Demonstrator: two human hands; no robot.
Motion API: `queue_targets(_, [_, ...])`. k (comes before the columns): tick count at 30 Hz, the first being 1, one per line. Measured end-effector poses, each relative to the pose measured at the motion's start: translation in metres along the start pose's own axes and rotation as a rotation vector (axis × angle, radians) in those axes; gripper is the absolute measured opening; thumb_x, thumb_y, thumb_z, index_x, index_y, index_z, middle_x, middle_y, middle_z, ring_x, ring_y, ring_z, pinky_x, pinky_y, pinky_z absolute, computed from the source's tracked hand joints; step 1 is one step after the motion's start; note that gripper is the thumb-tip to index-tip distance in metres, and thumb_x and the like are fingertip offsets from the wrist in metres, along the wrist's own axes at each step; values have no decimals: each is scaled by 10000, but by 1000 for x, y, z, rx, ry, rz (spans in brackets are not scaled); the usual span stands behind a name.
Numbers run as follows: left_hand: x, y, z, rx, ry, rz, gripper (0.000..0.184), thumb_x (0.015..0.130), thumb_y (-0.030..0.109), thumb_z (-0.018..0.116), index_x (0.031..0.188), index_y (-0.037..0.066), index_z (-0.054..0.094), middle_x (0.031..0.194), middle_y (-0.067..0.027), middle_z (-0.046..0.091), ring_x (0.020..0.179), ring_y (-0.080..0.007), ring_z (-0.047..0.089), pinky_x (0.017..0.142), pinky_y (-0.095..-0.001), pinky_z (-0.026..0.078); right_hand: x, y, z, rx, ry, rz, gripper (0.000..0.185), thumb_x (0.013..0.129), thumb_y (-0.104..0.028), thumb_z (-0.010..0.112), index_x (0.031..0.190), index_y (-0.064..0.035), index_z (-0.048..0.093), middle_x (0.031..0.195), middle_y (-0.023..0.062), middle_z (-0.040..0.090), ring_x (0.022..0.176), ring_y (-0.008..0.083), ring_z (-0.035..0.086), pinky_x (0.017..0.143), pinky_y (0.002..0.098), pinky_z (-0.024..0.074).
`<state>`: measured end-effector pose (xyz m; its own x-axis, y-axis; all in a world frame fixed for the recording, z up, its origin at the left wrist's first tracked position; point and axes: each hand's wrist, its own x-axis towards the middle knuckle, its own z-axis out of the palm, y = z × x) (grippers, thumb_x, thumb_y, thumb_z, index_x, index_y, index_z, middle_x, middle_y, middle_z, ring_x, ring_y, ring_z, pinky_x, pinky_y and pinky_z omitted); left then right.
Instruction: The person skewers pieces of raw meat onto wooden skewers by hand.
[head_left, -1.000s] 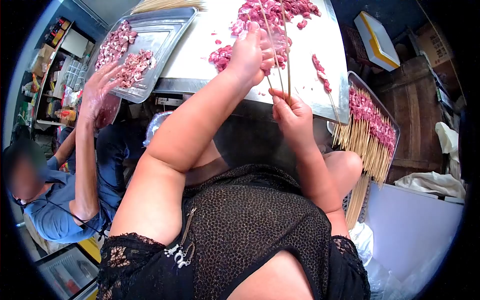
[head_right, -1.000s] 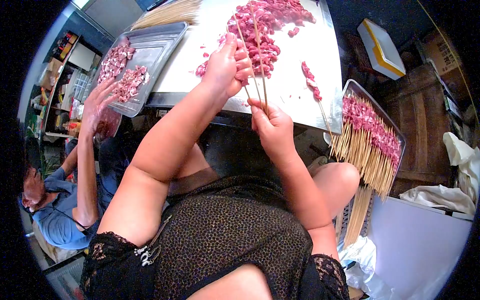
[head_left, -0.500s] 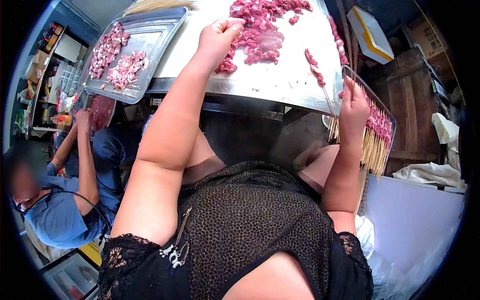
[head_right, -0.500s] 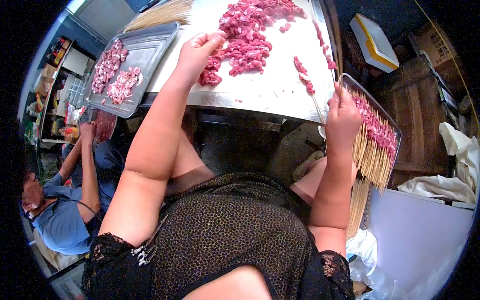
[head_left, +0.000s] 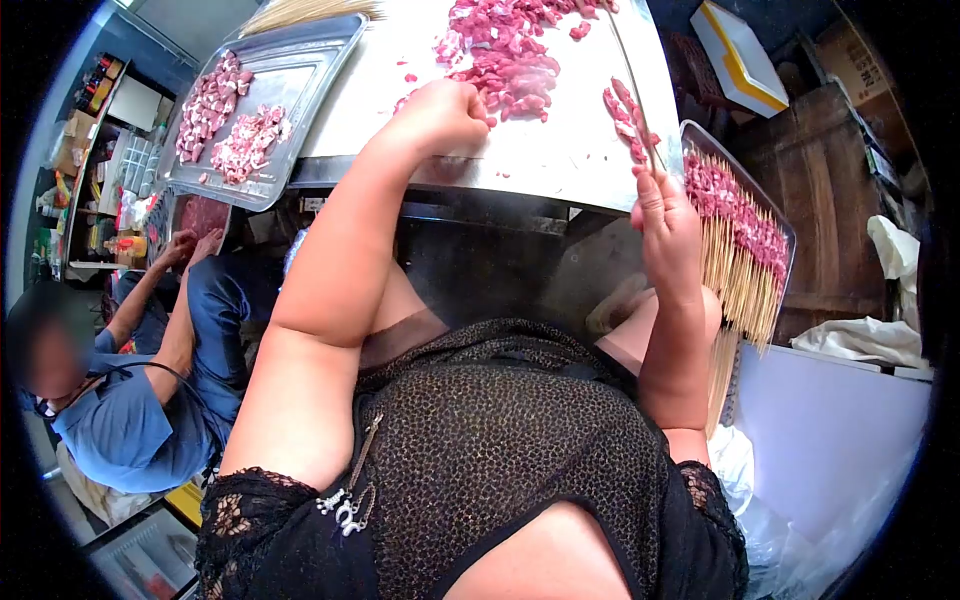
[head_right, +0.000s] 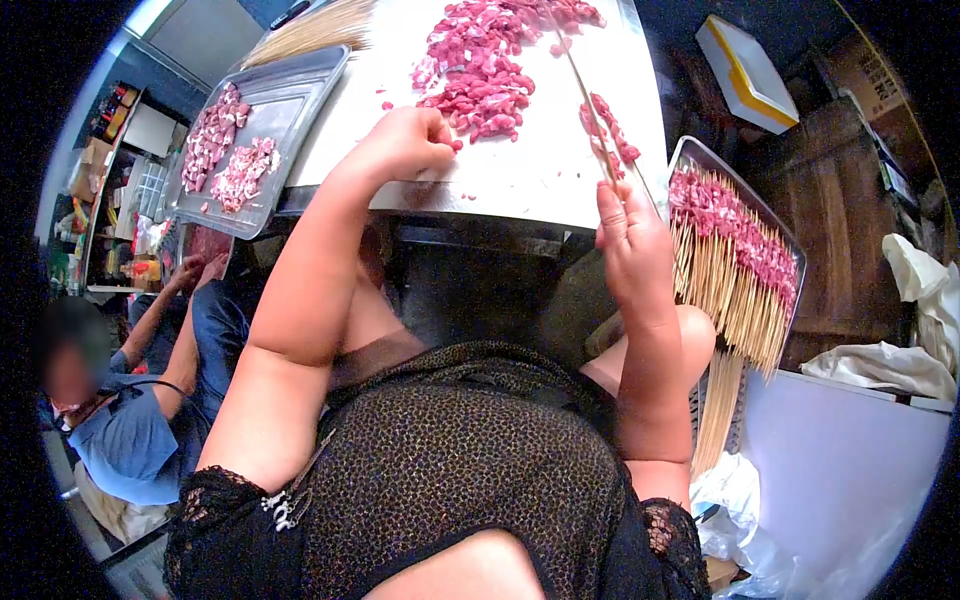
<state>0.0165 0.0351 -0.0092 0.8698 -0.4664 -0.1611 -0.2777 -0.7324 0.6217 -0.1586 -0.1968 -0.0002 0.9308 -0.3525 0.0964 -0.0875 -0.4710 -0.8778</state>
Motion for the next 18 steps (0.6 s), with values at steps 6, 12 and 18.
queue_targets(6, [-4,-1,-9,-901,123,54,217,806,85,647,1015,36,617,858,-66,648,736,-137,619,628,-233,495,-7,14,23,117,-144,-80,257,916,-233,511,839,-6,605,592,45,534,554,117,496,534,259,400])
queue_targets(12, [5,-8,-10,-1311,42,-16,236,834,119,631,1018,-22,592,897,-147,644,845,-252,655,744,-319,559,-8,12,35,42,-143,-220,196,865,-181,581,905,-6,662,633,65,575,602,136,527,587,264,422])
queue_targets(18, [8,-6,-11,-1350,96,-151,302,881,244,576,961,-47,571,892,-192,633,844,-281,653,744,-360,564,-10,8,42,229,-111,32,233,856,-110,587,1073,-52,645,600,-31,516,557,31,442,529,197,371])
